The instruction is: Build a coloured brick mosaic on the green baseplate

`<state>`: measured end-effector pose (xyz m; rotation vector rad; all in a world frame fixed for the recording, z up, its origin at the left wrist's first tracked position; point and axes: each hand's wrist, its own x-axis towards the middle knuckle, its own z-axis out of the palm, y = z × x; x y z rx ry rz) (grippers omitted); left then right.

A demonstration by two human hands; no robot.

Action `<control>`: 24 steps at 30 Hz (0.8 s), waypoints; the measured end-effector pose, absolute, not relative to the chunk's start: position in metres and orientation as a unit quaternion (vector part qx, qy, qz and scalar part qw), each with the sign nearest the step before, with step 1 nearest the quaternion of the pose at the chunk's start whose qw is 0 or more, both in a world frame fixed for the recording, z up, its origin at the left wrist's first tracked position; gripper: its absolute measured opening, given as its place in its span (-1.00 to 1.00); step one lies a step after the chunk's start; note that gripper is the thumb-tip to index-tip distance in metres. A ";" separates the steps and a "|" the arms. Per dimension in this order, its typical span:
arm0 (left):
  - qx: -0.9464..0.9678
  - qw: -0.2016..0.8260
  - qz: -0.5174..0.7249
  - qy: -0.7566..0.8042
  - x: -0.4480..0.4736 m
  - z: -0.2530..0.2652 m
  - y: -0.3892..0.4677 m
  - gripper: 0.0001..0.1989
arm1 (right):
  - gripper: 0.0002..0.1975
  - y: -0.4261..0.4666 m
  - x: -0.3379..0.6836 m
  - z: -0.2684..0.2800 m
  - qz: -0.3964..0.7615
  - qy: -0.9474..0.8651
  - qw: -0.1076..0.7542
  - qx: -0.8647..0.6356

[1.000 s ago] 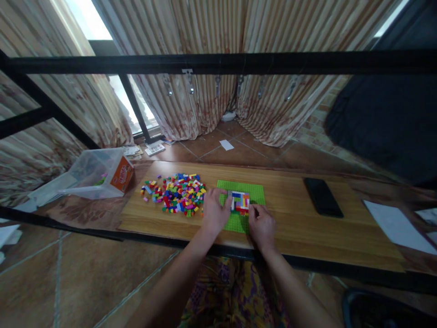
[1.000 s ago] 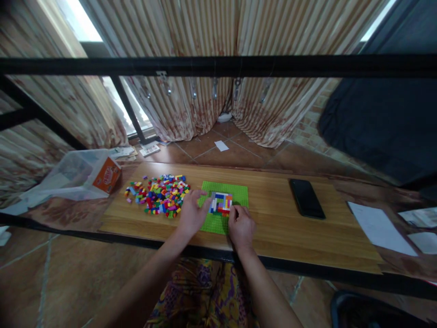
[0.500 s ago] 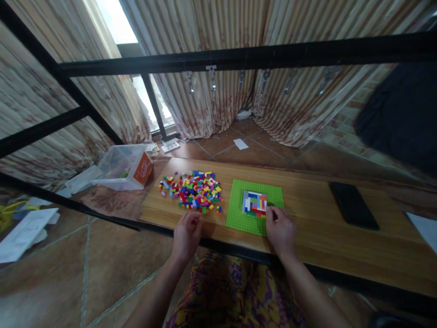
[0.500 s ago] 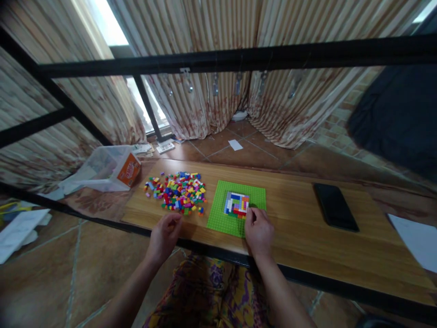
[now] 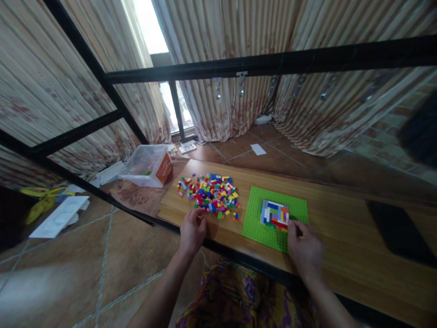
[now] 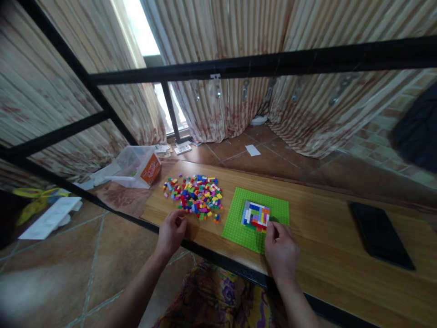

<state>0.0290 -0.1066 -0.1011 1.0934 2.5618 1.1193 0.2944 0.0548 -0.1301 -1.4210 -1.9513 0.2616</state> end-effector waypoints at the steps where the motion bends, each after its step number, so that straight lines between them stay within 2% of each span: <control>1: 0.354 0.067 0.374 0.854 0.024 -0.101 -0.107 -0.82 | -0.53 0.055 0.294 -0.130 0.098 -0.754 0.349 -0.548; 13: 0.336 0.024 0.295 0.894 -0.009 -0.096 -0.086 -0.64 | -0.52 0.055 0.297 -0.130 0.088 -0.760 0.331 -0.552; 20: 0.323 0.023 0.266 0.908 -0.009 -0.095 -0.074 -0.78 | -0.52 0.055 0.297 -0.131 0.082 -0.759 0.327 -0.557; 24: 0.319 0.023 0.272 0.908 -0.010 -0.095 -0.074 -0.79 | -0.50 0.056 0.297 -0.131 0.095 -0.759 0.325 -0.556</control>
